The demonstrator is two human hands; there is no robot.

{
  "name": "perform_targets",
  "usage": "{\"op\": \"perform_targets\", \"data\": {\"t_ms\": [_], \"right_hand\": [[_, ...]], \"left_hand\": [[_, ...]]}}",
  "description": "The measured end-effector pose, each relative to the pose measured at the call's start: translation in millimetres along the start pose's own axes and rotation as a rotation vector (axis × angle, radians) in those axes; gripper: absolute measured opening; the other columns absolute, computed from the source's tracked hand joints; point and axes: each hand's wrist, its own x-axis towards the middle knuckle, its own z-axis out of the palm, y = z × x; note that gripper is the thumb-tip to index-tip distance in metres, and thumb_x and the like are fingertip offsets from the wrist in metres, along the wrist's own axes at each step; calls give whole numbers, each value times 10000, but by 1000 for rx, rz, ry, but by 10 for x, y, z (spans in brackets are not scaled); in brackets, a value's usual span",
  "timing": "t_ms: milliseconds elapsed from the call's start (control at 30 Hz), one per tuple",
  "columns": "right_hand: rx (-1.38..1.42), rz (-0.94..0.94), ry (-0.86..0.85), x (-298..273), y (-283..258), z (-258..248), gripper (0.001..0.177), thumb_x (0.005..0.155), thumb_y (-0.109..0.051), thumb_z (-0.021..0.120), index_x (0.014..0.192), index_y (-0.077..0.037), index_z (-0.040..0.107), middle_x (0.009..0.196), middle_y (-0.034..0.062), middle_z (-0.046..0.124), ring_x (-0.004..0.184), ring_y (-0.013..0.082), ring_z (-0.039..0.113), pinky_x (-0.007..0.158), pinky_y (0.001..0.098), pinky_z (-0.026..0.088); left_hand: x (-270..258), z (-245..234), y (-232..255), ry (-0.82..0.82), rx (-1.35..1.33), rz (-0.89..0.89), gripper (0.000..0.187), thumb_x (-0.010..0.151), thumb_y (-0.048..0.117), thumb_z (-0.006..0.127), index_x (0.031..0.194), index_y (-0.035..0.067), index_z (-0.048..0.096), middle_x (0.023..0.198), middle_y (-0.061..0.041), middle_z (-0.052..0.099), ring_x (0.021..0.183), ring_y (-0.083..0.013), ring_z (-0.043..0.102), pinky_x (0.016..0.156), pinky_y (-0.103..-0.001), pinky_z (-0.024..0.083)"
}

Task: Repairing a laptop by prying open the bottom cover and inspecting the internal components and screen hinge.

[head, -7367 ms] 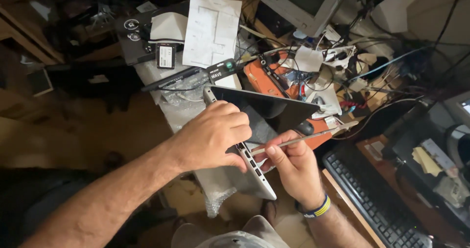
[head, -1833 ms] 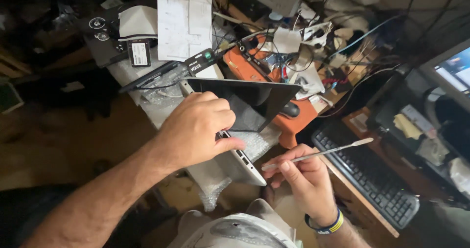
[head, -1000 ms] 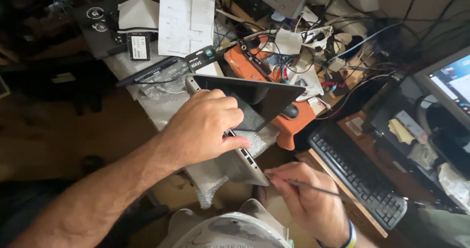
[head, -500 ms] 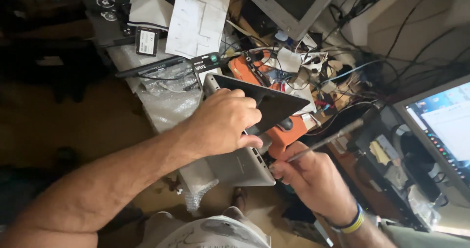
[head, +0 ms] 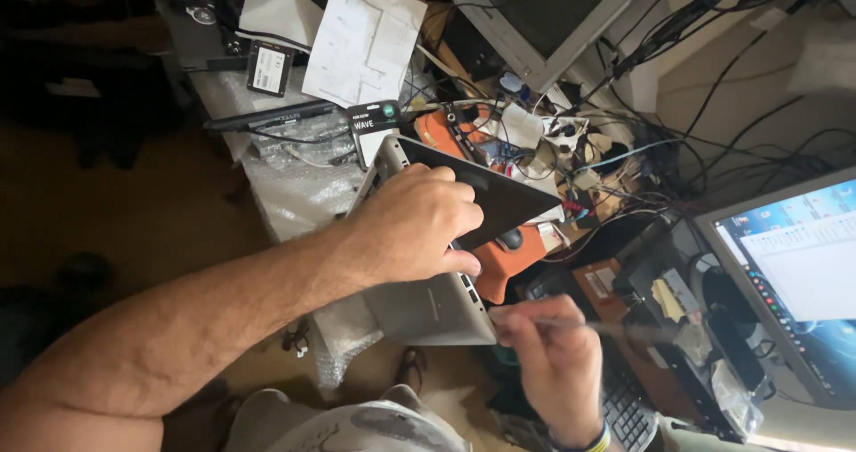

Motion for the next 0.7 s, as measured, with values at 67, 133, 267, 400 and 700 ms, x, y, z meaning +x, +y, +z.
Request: {"op": "perform_targets", "data": {"t_ms": [67,133,267,400,700], "right_hand": [[213,96,-19,56,15,14,208,962,-237,645,842,-71,681,638,73,765,548,128,734,572,227,596],[189,125,-1,54,-8,21,218,938,-220,666,837,-46,750,767,64,812,543,163,774,543,241,645],[-277,-141,-19,25,-118,-66,143,943,-243,667,953,-132,756,908,-23,803,816,153,797,714,279,589],[-388,-396,-71,74,-208,-80,73,966,-169,638,979,-107,674,912,7,770,790,196,747,714,302,572],[-711,-634,-178,150,-303,-94,63,1002,-144,570,949,-177,579,802,-5,610,607,228,573,491,376,449]], "left_hand": [[2,-9,0,-9,-1,-11,527,761,632,858,799,136,683,784,-13,627,837,-275,596,723,-462,472],[14,37,-10,-3,-7,-14,529,748,631,871,777,146,663,775,-4,613,822,-273,594,710,-455,466],[17,98,-8,71,17,8,528,729,631,865,746,150,650,762,-14,609,810,-296,586,662,-482,455],[19,79,-5,49,8,-2,505,762,609,854,788,138,675,779,-27,628,813,-295,594,666,-486,466],[28,101,-3,24,-7,-16,481,794,582,839,802,130,677,780,-23,628,825,-280,600,686,-474,472]]}}
